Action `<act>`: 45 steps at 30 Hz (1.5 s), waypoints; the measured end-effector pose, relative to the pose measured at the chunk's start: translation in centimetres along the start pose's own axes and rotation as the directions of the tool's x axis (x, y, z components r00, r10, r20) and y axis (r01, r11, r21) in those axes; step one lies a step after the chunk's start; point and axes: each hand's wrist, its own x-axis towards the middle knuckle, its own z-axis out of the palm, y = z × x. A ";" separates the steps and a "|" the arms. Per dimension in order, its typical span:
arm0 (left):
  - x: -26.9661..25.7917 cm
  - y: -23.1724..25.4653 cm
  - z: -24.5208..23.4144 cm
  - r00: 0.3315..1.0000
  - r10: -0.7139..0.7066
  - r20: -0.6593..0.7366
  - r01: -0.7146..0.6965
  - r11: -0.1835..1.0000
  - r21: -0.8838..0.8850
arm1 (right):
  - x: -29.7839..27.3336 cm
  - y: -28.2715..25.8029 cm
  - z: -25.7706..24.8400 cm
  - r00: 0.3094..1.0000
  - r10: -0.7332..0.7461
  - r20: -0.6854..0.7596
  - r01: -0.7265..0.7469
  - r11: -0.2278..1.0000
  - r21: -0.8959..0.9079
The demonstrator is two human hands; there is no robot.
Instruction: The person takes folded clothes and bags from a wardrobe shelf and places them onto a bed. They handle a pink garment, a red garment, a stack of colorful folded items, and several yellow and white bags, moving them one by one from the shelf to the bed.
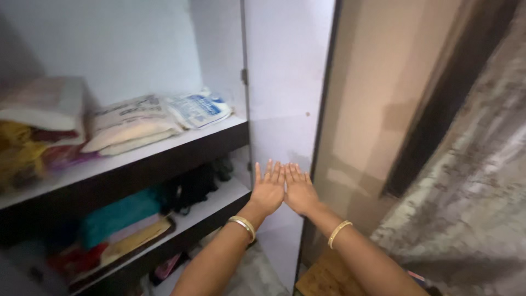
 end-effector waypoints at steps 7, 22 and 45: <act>-4.2 -3.0 0.9 0.992 -0.103 -0.080 0.110 0.989 0.099 | 1.3 -4.2 2.3 0.985 -0.169 -0.036 0.169 0.986 0.007; -9.8 -16.1 5.0 0.961 -0.274 -0.038 0.276 0.947 0.161 | 9.9 -15.4 8.9 0.938 -0.345 -0.043 0.347 0.927 0.141; -8.2 -38.7 11.6 0.925 -0.368 -0.088 0.373 0.926 0.049 | 30.2 -28.2 15.7 0.897 -0.439 0.039 0.436 0.897 0.068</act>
